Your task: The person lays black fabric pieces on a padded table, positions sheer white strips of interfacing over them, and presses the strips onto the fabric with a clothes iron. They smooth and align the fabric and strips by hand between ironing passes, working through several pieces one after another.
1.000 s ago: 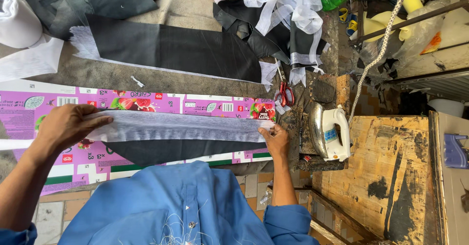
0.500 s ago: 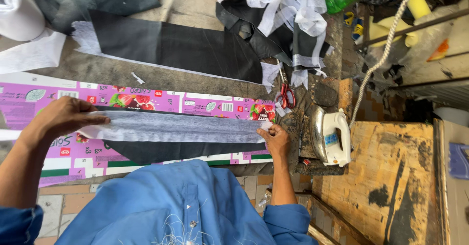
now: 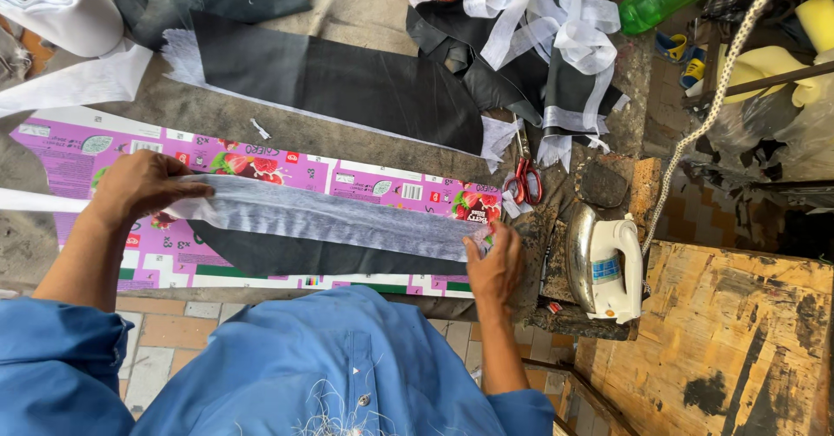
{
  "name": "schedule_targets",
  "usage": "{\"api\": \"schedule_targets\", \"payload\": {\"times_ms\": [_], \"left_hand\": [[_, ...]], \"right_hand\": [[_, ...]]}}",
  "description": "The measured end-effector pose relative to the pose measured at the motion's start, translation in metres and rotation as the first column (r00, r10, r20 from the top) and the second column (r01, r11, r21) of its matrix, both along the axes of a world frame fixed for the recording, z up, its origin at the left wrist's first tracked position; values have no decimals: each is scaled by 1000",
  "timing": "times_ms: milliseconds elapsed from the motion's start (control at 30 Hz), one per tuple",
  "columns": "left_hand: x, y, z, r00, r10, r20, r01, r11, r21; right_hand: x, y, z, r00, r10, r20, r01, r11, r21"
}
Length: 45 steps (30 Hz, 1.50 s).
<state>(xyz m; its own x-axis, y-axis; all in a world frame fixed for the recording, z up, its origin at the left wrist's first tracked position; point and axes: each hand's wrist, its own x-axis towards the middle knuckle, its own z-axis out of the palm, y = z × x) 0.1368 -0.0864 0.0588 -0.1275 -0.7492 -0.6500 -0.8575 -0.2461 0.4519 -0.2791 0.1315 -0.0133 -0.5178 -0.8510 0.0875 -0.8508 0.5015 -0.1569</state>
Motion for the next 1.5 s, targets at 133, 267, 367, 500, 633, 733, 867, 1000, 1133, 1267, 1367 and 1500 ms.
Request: {"api": "schedule_targets", "payload": {"times_ms": [133, 267, 367, 500, 633, 733, 867, 1000, 1133, 1267, 1367, 1500], "left_hand": [[-6, -1, -6, 995, -76, 71, 79, 996, -38], [-10, -6, -7, 993, -102, 66, 100, 994, 35], [-15, -14, 0, 993, -108, 54, 101, 989, 108], [-23, -19, 5, 988, -128, 84, 115, 983, 143], [-19, -17, -3, 935, -220, 278, 195, 974, 115], [-34, -5, -14, 754, -243, 610, 326, 945, -27], [-102, 46, -38, 808, -186, 559, 563, 522, -641], [-178, 107, -66, 533, -845, 37, 488, 272, -829], [-151, 114, -74, 553, -833, 22, 636, 405, -657], [-67, 87, -60, 756, -641, 129, 599, 601, -529], [-24, 72, -51, 875, -400, 274, 479, 622, -619], [-11, 68, -47, 897, -325, 299, 440, 599, -669]], "right_hand": [[32, 8, -18, 884, 467, -26, -467, 880, -89], [48, 18, -33, 809, 544, 221, -576, 809, 117], [35, 22, -32, 869, 452, 201, -473, 878, 72], [16, 29, -29, 868, 468, 168, -485, 871, 82], [11, 33, -33, 850, 500, 167, -522, 841, 139], [9, 35, -38, 835, 529, 150, -547, 825, 140], [7, 35, -44, 831, 541, 127, -555, 817, 154], [9, 34, -49, 827, 551, 112, -562, 816, 137], [11, 34, -51, 830, 545, 117, -557, 820, 129], [11, 36, -55, 841, 523, 135, -539, 829, 146], [9, 37, -52, 839, 529, 123, -543, 828, 138], [10, 33, -36, 853, 500, 151, -520, 839, 161]]}}
